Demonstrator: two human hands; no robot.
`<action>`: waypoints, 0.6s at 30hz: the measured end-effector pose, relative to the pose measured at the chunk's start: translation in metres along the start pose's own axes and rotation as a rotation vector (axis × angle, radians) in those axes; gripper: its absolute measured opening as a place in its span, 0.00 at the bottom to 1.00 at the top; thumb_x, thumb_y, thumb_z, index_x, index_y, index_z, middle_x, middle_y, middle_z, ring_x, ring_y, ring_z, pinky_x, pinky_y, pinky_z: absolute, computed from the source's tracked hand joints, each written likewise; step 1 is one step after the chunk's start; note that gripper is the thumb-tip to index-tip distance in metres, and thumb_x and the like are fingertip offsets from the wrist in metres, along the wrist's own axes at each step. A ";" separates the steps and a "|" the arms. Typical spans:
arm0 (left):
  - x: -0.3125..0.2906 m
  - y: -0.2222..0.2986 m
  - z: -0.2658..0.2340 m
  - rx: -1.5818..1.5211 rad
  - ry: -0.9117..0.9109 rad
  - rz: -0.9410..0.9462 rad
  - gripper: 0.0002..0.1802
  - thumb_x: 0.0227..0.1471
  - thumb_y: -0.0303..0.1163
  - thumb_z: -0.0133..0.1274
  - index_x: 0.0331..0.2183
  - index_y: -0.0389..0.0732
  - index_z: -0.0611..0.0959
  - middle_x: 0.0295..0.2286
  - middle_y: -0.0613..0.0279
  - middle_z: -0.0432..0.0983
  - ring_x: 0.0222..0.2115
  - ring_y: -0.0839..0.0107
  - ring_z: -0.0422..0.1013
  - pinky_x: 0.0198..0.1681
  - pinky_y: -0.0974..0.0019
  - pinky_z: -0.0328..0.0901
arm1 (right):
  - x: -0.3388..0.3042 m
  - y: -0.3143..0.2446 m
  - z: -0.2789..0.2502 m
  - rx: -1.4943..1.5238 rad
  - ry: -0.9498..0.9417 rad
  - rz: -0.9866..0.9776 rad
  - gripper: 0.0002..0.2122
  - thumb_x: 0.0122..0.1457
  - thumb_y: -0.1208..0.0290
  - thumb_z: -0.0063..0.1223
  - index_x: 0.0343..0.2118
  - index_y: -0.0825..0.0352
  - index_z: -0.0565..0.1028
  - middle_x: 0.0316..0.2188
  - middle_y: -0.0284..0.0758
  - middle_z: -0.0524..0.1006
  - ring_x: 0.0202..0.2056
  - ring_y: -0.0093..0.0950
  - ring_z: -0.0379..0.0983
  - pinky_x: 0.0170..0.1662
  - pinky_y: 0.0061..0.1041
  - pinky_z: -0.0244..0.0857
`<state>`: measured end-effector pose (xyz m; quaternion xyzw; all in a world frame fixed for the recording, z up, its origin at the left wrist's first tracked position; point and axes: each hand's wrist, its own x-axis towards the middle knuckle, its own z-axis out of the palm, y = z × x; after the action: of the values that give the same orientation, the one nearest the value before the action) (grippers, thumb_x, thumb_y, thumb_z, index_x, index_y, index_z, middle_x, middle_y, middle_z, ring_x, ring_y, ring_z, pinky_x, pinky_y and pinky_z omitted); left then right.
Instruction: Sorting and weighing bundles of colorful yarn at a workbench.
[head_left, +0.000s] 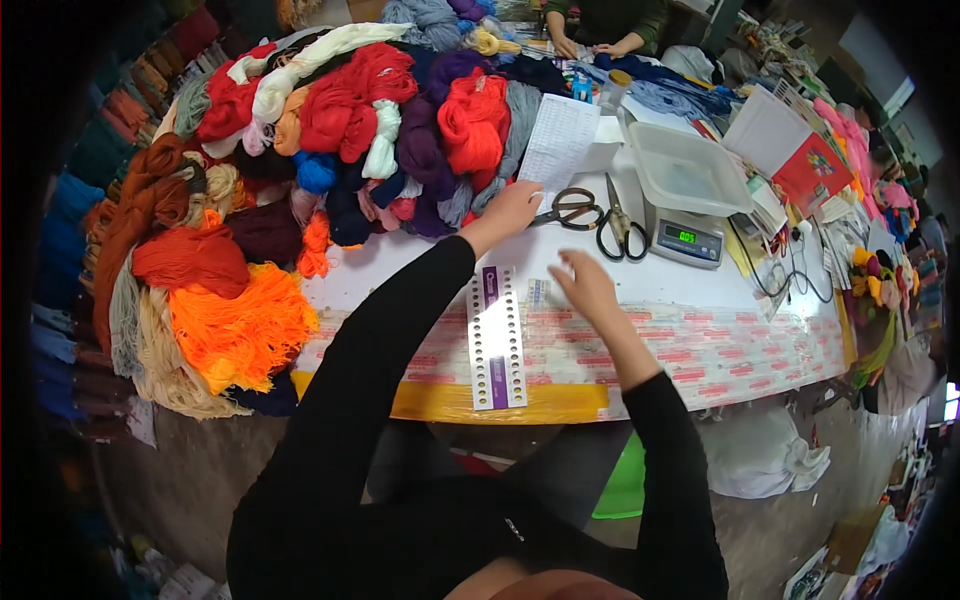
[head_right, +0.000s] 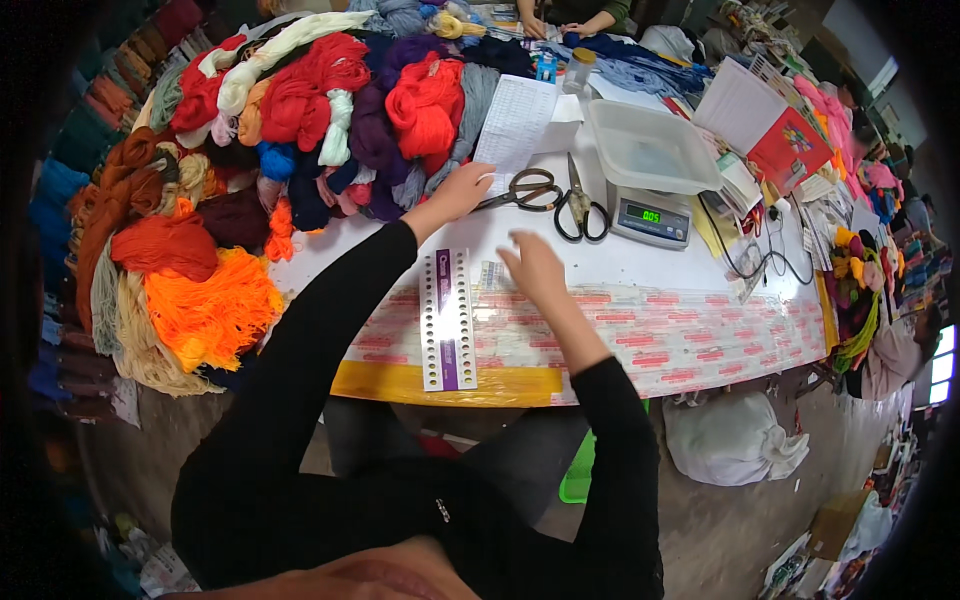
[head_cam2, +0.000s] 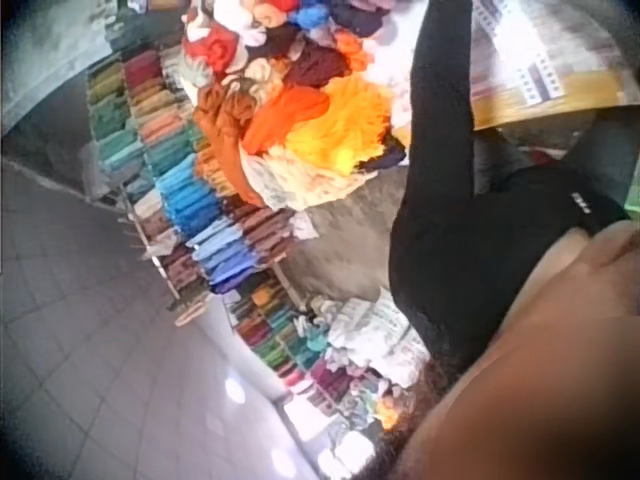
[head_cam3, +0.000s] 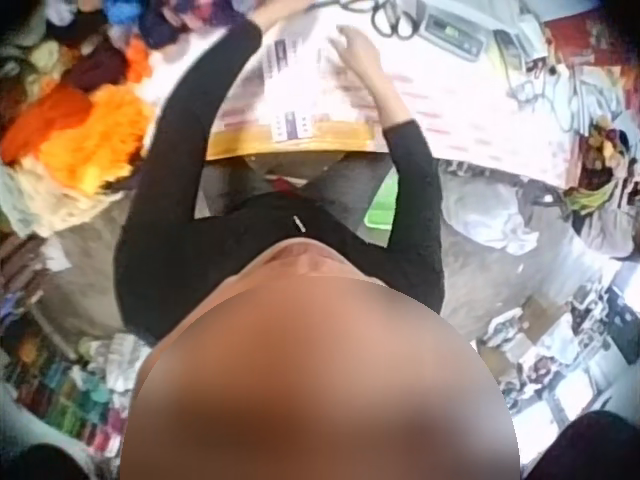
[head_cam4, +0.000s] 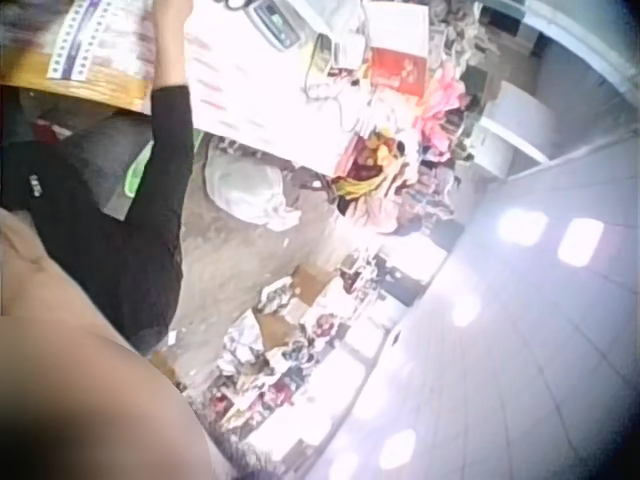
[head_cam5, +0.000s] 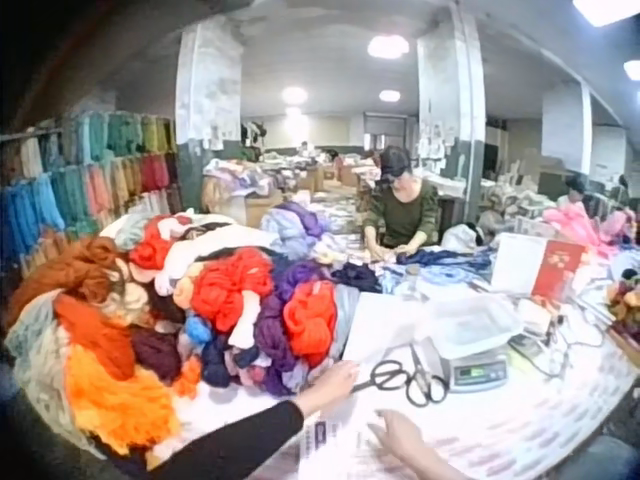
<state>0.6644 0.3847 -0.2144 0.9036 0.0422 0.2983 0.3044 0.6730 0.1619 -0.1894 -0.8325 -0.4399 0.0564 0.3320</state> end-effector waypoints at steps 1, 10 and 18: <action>0.009 0.010 0.020 0.000 -0.161 -0.168 0.18 0.52 0.35 0.42 0.40 0.33 0.74 0.37 0.44 0.71 0.40 0.52 0.67 0.44 0.56 0.61 | 0.016 0.029 0.000 -0.116 0.150 -0.122 0.18 0.50 0.61 0.53 0.40 0.68 0.71 0.35 0.40 0.73 0.38 0.37 0.69 0.40 0.31 0.64; -0.018 -0.008 0.046 0.246 -0.357 -0.042 0.26 0.55 0.42 0.38 0.48 0.31 0.64 0.50 0.38 0.58 0.53 0.48 0.53 0.56 0.57 0.50 | 0.097 0.084 0.013 -0.476 -0.111 -0.153 0.23 0.47 0.64 0.56 0.48 0.58 0.63 0.49 0.30 0.66 0.56 0.32 0.55 0.54 0.53 0.47; 0.024 0.009 0.039 0.353 -0.455 -0.052 0.18 0.52 0.37 0.40 0.39 0.34 0.72 0.43 0.52 0.67 0.43 0.53 0.65 0.44 0.56 0.61 | 0.094 0.100 0.014 -0.464 -0.052 -0.285 0.21 0.45 0.69 0.56 0.44 0.58 0.68 0.46 0.30 0.68 0.50 0.36 0.60 0.49 0.43 0.54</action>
<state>0.7051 0.3626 -0.2221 0.9849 0.0473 0.0681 0.1519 0.7942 0.2023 -0.2415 -0.8144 -0.5620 -0.0716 0.1257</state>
